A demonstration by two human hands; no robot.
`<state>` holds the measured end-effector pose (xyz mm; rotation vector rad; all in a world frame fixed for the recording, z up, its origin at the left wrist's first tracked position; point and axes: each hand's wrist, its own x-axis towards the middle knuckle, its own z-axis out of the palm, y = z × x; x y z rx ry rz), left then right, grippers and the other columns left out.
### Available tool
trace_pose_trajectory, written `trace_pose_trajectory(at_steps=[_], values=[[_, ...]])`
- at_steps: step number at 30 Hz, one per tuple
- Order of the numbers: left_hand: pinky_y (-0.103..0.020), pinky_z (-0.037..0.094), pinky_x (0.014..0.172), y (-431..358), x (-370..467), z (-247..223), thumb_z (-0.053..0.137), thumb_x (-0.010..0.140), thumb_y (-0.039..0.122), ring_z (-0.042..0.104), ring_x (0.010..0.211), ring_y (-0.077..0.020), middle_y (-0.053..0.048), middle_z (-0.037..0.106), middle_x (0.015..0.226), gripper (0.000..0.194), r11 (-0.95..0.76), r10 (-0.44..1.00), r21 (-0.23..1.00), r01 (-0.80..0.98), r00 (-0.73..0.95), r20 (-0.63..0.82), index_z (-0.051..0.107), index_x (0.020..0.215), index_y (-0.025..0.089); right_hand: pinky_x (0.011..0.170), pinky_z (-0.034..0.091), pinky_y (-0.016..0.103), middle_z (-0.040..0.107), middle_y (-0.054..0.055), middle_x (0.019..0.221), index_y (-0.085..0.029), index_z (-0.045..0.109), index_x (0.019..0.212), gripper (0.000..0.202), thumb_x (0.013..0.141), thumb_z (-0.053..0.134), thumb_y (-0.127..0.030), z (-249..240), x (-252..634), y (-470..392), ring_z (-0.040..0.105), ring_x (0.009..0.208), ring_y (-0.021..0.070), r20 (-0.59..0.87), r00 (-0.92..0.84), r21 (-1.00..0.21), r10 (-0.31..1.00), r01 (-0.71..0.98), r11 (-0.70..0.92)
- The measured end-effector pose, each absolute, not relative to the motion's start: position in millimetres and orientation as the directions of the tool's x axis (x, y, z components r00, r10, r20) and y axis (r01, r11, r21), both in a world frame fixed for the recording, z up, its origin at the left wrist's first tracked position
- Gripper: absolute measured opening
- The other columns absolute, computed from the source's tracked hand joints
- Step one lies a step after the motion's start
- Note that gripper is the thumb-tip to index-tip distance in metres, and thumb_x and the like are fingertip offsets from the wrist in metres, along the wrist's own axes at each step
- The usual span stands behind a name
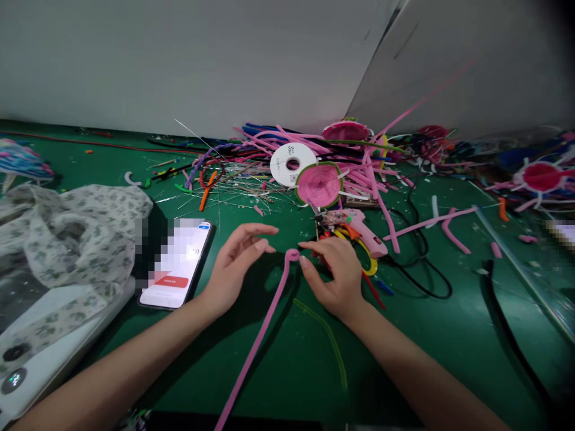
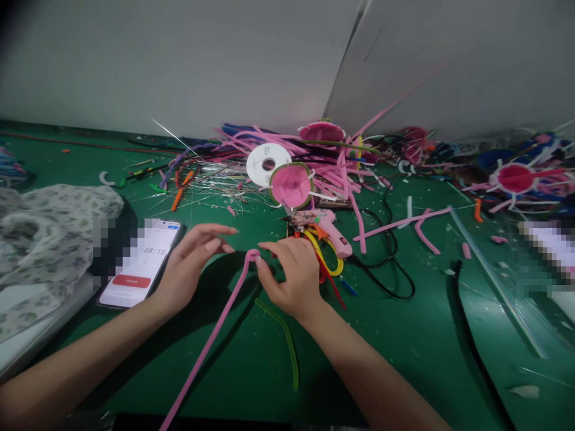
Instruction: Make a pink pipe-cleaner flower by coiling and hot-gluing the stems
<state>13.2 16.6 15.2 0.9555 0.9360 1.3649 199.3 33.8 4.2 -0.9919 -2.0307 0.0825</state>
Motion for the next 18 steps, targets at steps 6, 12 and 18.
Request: trace_pose_trajectory(at_steps=[6, 12, 18], values=[[-0.031, 0.039, 0.095, 12.6, 16.2, 10.2, 0.063, 0.081, 0.015, 0.054, 0.101, -0.0197, -0.006, 0.062, 0.106, 0.019, -0.230, 0.972, 0.973, -0.014, -0.053, 0.229, 0.069, 0.099, 0.021, 0.072, 0.042, 0.033, 0.059, 0.001, 0.075, -0.021, 0.067, 0.089, 0.011, 0.083, 0.063, -0.029, -1.8, 192.3, 34.9, 0.057, 0.074, 0.0163, 0.624, -0.273, -0.463, 0.732, 0.626, 0.628], [-0.038, 0.032, 0.103, 15.3, 15.6, 8.9, 0.063, 0.080, 0.014, 0.053, 0.107, -0.0220, -0.007, 0.062, 0.108, 0.018, -0.269, 0.963, 0.961, 0.067, 0.001, 0.270, 0.071, 0.094, 0.022, 0.074, 0.043, 0.033, 0.060, 0.001, 0.078, -0.022, 0.066, 0.093, 0.013, 0.083, 0.062, -0.031, -4.7, 191.3, 35.6, 0.057, 0.076, 0.0159, 0.582, -0.274, -0.509, 0.765, 0.611, 0.606], [-0.041, 0.033, 0.103, 18.8, 13.6, 8.4, 0.058, 0.086, 0.020, 0.053, 0.109, -0.0221, -0.006, 0.061, 0.109, 0.018, -0.323, 0.946, 0.931, 0.172, 0.044, 0.320, 0.071, 0.097, 0.026, 0.064, 0.043, 0.032, 0.056, 0.002, 0.075, -0.019, 0.060, 0.098, 0.017, 0.083, 0.056, -0.025, 9.1, 200.6, 30.3, 0.053, 0.067, 0.0155, 0.650, -0.189, -0.563, 0.736, 0.531, 0.633]])
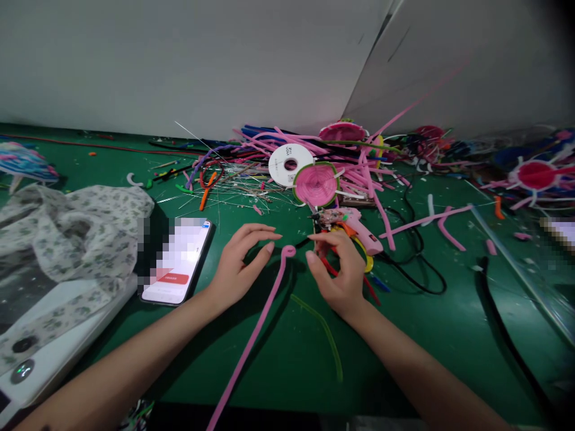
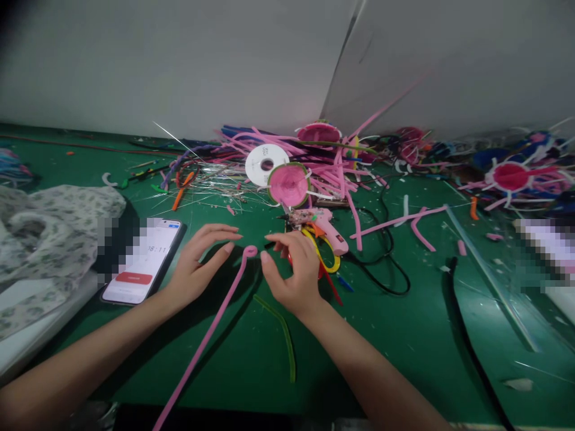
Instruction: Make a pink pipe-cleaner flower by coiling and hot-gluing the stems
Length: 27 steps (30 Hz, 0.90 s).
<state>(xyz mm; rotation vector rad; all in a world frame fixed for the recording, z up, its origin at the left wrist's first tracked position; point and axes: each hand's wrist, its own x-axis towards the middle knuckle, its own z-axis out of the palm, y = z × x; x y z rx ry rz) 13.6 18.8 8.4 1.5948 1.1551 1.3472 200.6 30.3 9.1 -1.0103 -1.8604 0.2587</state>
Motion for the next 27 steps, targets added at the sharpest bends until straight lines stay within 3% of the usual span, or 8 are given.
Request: trace_pose_trajectory(at_steps=[3, 6, 9, 11, 14, 21, 24, 27], values=[[-0.041, 0.035, 0.102, 20.0, 14.3, 10.2, 0.054, 0.089, 0.021, 0.053, 0.110, -0.0214, -0.005, 0.060, 0.111, 0.020, -0.361, 0.932, 0.899, 0.248, 0.077, 0.354, 0.069, 0.101, 0.027, 0.063, 0.039, 0.031, 0.054, -0.002, 0.060, -0.019, 0.060, 0.076, 0.010, 0.083, 0.053, -0.021, 12.7, 200.3, 23.8, 0.049, 0.057, 0.0122, 0.669, -0.354, -0.448, 0.653, 0.509, 0.735], [-0.040, 0.036, 0.101, 20.8, 16.8, 12.2, 0.052, 0.091, 0.023, 0.053, 0.110, -0.0208, -0.006, 0.060, 0.111, 0.021, -0.375, 0.927, 0.873, 0.313, 0.106, 0.361, 0.069, 0.102, 0.027, 0.059, 0.033, 0.029, 0.044, -0.005, 0.046, -0.018, 0.051, 0.055, 0.031, 0.083, 0.058, -0.032, 9.6, 192.9, 16.2, 0.042, 0.047, 0.0089, 0.607, -0.482, -0.368, 0.632, 0.535, 0.761], [-0.040, 0.038, 0.098, 21.7, 19.2, 11.8, 0.053, 0.090, 0.027, 0.054, 0.108, -0.0216, -0.007, 0.060, 0.109, 0.019, -0.371, 0.928, 0.865, 0.338, 0.152, 0.339, 0.070, 0.101, 0.027, 0.057, 0.030, 0.028, 0.041, -0.006, 0.041, -0.018, 0.045, 0.046, 0.049, 0.079, 0.062, -0.049, 3.2, 183.8, 10.6, 0.041, 0.044, 0.0076, 0.540, -0.461, -0.376, 0.704, 0.617, 0.692], [-0.040, 0.039, 0.097, 23.0, 19.8, 10.0, 0.056, 0.089, 0.030, 0.054, 0.108, -0.0228, -0.006, 0.061, 0.109, 0.018, -0.372, 0.927, 0.859, 0.352, 0.188, 0.325, 0.071, 0.099, 0.028, 0.057, 0.029, 0.027, 0.042, -0.006, 0.040, -0.017, 0.046, 0.045, 0.049, 0.078, 0.063, -0.050, 0.2, 179.4, 8.2, 0.043, 0.043, 0.0073, 0.493, -0.441, -0.394, 0.750, 0.655, 0.645], [-0.040, 0.039, 0.096, 26.2, 18.9, 6.7, 0.058, 0.088, 0.034, 0.055, 0.106, -0.0230, -0.006, 0.062, 0.108, 0.017, -0.385, 0.921, 0.839, 0.384, 0.220, 0.321, 0.072, 0.097, 0.028, 0.057, 0.028, 0.027, 0.045, -0.006, 0.042, -0.018, 0.053, 0.049, 0.036, 0.078, 0.063, -0.037, 0.3, 176.7, 5.6, 0.044, 0.044, 0.0076, 0.452, -0.416, -0.395, 0.789, 0.699, 0.595], [-0.041, 0.043, 0.094, 35.5, 13.3, 4.2, 0.059, 0.088, 0.034, 0.056, 0.105, -0.0210, -0.005, 0.063, 0.107, 0.016, -0.445, 0.895, 0.747, 0.494, 0.276, 0.351, 0.072, 0.096, 0.027, 0.060, 0.030, 0.028, 0.048, -0.004, 0.048, -0.018, 0.058, 0.060, 0.016, 0.075, 0.055, -0.021, 14.7, 193.4, 10.8, 0.046, 0.050, 0.0107, 0.461, -0.419, -0.383, 0.782, 0.701, 0.602], [-0.040, 0.044, 0.093, 35.7, 12.0, 3.0, 0.059, 0.088, 0.033, 0.057, 0.104, -0.0197, -0.004, 0.064, 0.106, 0.015, -0.465, 0.885, 0.723, 0.511, 0.286, 0.367, 0.071, 0.096, 0.028, 0.063, 0.035, 0.030, 0.053, -0.002, 0.055, -0.019, 0.060, 0.068, 0.009, 0.075, 0.058, -0.022, 17.9, 205.3, 20.5, 0.050, 0.058, 0.0130, 0.445, -0.411, -0.462, 0.796, 0.656, 0.597], [-0.040, 0.045, 0.091, 34.2, 12.3, 1.0, 0.058, 0.089, 0.033, 0.057, 0.103, -0.0192, -0.004, 0.063, 0.105, 0.016, -0.469, 0.883, 0.723, 0.507, 0.277, 0.378, 0.071, 0.096, 0.028, 0.067, 0.043, 0.031, 0.059, 0.001, 0.073, -0.020, 0.061, 0.085, 0.011, 0.075, 0.057, -0.019, 15.8, 214.8, 33.1, 0.056, 0.070, 0.0151, 0.452, -0.207, -0.731, 0.868, 0.471, 0.493]])
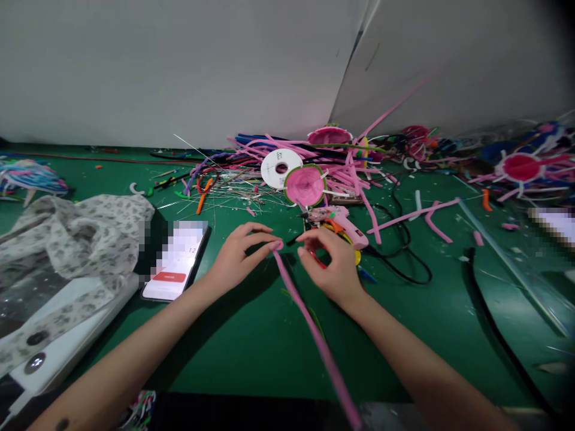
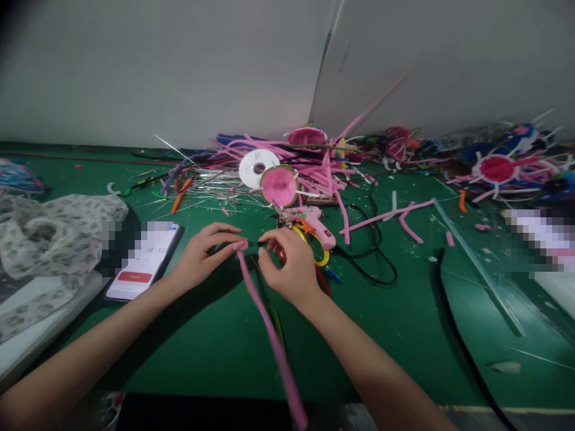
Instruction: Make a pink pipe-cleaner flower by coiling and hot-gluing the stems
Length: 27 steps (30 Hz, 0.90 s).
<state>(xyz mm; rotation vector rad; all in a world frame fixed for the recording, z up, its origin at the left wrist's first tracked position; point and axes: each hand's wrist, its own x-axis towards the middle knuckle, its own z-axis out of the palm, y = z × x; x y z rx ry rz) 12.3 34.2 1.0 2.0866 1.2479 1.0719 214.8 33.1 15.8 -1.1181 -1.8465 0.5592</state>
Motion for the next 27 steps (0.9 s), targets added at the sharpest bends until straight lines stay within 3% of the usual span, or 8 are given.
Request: trace_pose_trajectory(at_steps=[3, 6, 9, 14, 19, 27], values=[[-0.040, 0.046, 0.091, 33.0, 13.8, -0.6, 0.057, 0.089, 0.034, 0.057, 0.104, -0.0190, -0.004, 0.063, 0.106, 0.017, -0.461, 0.888, 0.733, 0.500, 0.262, 0.379, 0.070, 0.098, 0.029, 0.075, 0.049, 0.032, 0.060, 0.000, 0.084, -0.023, 0.059, 0.092, 0.025, 0.069, 0.060, -0.014, 10.8, 221.6, 46.1, 0.060, 0.079, 0.0149, 0.314, 0.036, -0.948, 0.949, 0.070, 0.311], [-0.040, 0.045, 0.092, 32.6, 15.1, -1.0, 0.058, 0.089, 0.034, 0.057, 0.104, -0.0182, -0.003, 0.062, 0.108, 0.017, -0.460, 0.888, 0.741, 0.489, 0.249, 0.387, 0.069, 0.102, 0.030, 0.081, 0.051, 0.033, 0.061, -0.001, 0.089, -0.024, 0.058, 0.093, 0.039, 0.058, 0.064, -0.009, 7.4, 225.2, 55.4, 0.061, 0.083, 0.0145, 0.143, 0.044, -0.966, 0.989, -0.210, 0.149], [-0.039, 0.045, 0.093, 32.5, 14.9, -0.5, 0.058, 0.089, 0.034, 0.057, 0.105, -0.0178, -0.003, 0.062, 0.110, 0.023, -0.451, 0.892, 0.759, 0.470, 0.237, 0.384, 0.063, 0.111, 0.029, 0.083, 0.052, 0.032, 0.062, -0.001, 0.092, -0.025, 0.058, 0.095, 0.046, 0.053, 0.066, -0.006, 7.2, 225.1, 58.1, 0.062, 0.087, 0.0145, 0.046, 0.000, -0.942, 0.999, -0.333, 0.044], [-0.039, 0.044, 0.093, 32.1, 13.6, 2.3, 0.053, 0.092, 0.032, 0.057, 0.106, -0.0179, -0.005, 0.063, 0.110, 0.021, -0.486, 0.874, 0.750, 0.450, 0.223, 0.432, 0.059, 0.111, 0.025, 0.085, 0.053, 0.031, 0.064, -0.001, 0.098, -0.026, 0.058, 0.100, 0.048, 0.058, 0.065, -0.004, 13.0, 221.2, 51.4, 0.065, 0.095, 0.0154, 0.019, -0.135, -0.901, 0.991, -0.432, -0.042], [-0.040, 0.044, 0.093, 29.0, 15.1, 8.8, 0.064, 0.085, 0.034, 0.057, 0.106, -0.0194, -0.005, 0.064, 0.110, 0.025, -0.568, 0.818, 0.659, 0.492, 0.256, 0.515, 0.060, 0.107, 0.023, 0.087, 0.055, 0.035, 0.065, 0.001, 0.107, -0.027, 0.055, 0.108, 0.051, 0.064, 0.065, -0.005, 17.9, 216.6, 41.2, 0.065, 0.103, 0.0200, 0.071, -0.370, -0.892, 0.926, -0.439, -0.107], [-0.040, 0.041, 0.094, 22.2, 14.6, 17.7, 0.060, 0.087, 0.027, 0.057, 0.106, -0.0194, -0.004, 0.062, 0.112, 0.008, -0.607, 0.790, 0.627, 0.489, 0.287, 0.542, 0.066, 0.084, 0.022, 0.086, 0.055, 0.035, 0.064, 0.002, 0.112, -0.028, 0.055, 0.112, 0.053, 0.065, 0.067, -0.007, 19.7, 212.3, 33.4, 0.066, 0.099, 0.0183, 0.086, -0.540, -0.899, 0.837, -0.404, -0.167]])
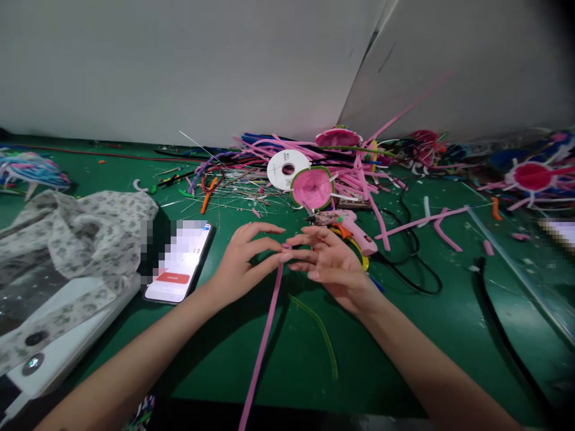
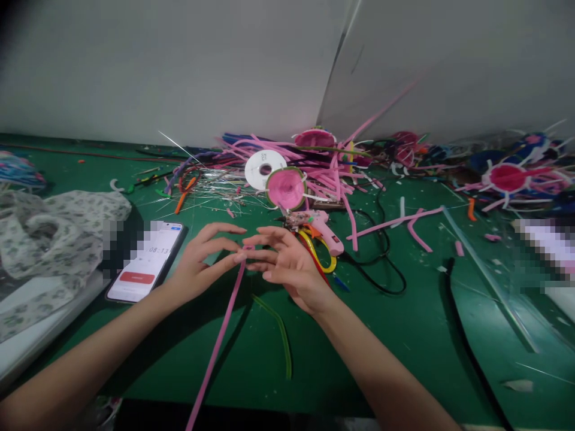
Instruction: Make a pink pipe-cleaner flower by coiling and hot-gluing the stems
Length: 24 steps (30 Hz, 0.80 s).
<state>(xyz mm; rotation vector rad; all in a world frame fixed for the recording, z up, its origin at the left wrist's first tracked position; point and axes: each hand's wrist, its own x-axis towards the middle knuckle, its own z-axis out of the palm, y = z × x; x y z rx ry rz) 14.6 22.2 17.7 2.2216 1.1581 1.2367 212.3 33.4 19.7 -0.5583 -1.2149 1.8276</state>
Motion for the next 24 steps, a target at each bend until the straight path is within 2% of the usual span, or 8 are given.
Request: trace_pose_trajectory(at_steps=[4, 9, 13, 16, 20, 23, 24], values=[[-0.037, 0.042, 0.095, 23.6, 12.3, 18.4, 0.060, 0.088, 0.026, 0.057, 0.106, -0.0170, -0.003, 0.062, 0.110, 0.011, -0.577, 0.813, 0.686, 0.443, 0.237, 0.531, 0.066, 0.079, 0.022, 0.085, 0.055, 0.037, 0.066, 0.002, 0.104, -0.026, 0.058, 0.104, 0.042, 0.066, 0.065, -0.009, 19.3, 216.3, 37.0, 0.068, 0.095, 0.0198, 0.096, -0.415, -0.915, 0.905, -0.396, -0.084], [-0.035, 0.042, 0.098, 31.0, 4.1, 15.9, 0.054, 0.091, 0.028, 0.056, 0.110, -0.0167, -0.002, 0.061, 0.111, 0.016, -0.430, 0.850, 0.822, 0.373, -0.140, 0.508, 0.064, 0.081, 0.022, 0.072, 0.054, 0.033, 0.065, -0.002, 0.081, -0.023, 0.060, 0.090, 0.026, 0.068, 0.061, -0.009, 12.7, 223.7, 45.0, 0.067, 0.072, 0.0148, 0.158, -0.116, -0.952, 0.981, -0.280, 0.120], [-0.033, 0.044, 0.096, 34.6, -0.5, 17.8, 0.049, 0.094, 0.033, 0.056, 0.110, -0.0172, -0.002, 0.062, 0.112, 0.021, -0.393, 0.778, 0.853, 0.343, -0.369, 0.508, 0.061, 0.082, 0.021, 0.073, 0.053, 0.032, 0.062, -0.001, 0.081, -0.023, 0.059, 0.085, 0.019, 0.071, 0.063, -0.012, 8.7, 221.0, 43.8, 0.063, 0.077, 0.0149, 0.248, 0.022, -0.963, 0.968, -0.101, 0.249], [-0.032, 0.046, 0.096, 35.9, -1.9, 19.3, 0.047, 0.095, 0.035, 0.059, 0.106, -0.0158, -0.001, 0.063, 0.110, 0.023, -0.414, 0.715, 0.841, 0.348, -0.448, 0.537, 0.059, 0.081, 0.021, 0.075, 0.052, 0.035, 0.062, 0.001, 0.085, -0.024, 0.058, 0.087, 0.016, 0.074, 0.065, -0.017, 6.1, 217.8, 40.2, 0.062, 0.081, 0.0168, 0.276, 0.011, -0.961, 0.961, 0.033, 0.275], [-0.032, 0.048, 0.096, 37.9, -5.5, 17.3, 0.042, 0.097, 0.036, 0.059, 0.106, -0.0148, -0.001, 0.063, 0.111, 0.023, -0.413, 0.687, 0.827, 0.381, -0.466, 0.558, 0.058, 0.088, 0.023, 0.080, 0.051, 0.037, 0.063, 0.003, 0.091, -0.023, 0.058, 0.093, 0.018, 0.077, 0.063, -0.018, 2.8, 216.8, 37.8, 0.062, 0.086, 0.0183, 0.326, -0.091, -0.919, 0.941, 0.202, 0.338], [-0.033, 0.047, 0.099, 37.5, -8.7, 16.7, 0.044, 0.096, 0.035, 0.056, 0.114, -0.0160, -0.001, 0.059, 0.120, 0.017, -0.414, 0.678, 0.820, 0.396, -0.467, 0.568, 0.055, 0.106, 0.027, 0.081, 0.050, 0.037, 0.065, 0.004, 0.091, -0.023, 0.057, 0.096, 0.019, 0.078, 0.061, -0.017, 2.6, 216.8, 37.3, 0.063, 0.088, 0.0186, 0.350, -0.141, -0.878, 0.926, 0.293, 0.377], [-0.034, 0.046, 0.099, 36.8, -9.6, 17.5, 0.048, 0.095, 0.035, 0.055, 0.116, -0.0169, -0.001, 0.055, 0.127, 0.022, -0.410, 0.683, 0.818, 0.404, -0.458, 0.569, 0.050, 0.115, 0.029, 0.081, 0.050, 0.036, 0.064, 0.004, 0.090, -0.023, 0.056, 0.096, 0.019, 0.079, 0.061, -0.017, 3.2, 216.7, 37.0, 0.063, 0.086, 0.0183, 0.364, -0.142, -0.867, 0.921, 0.308, 0.391]])
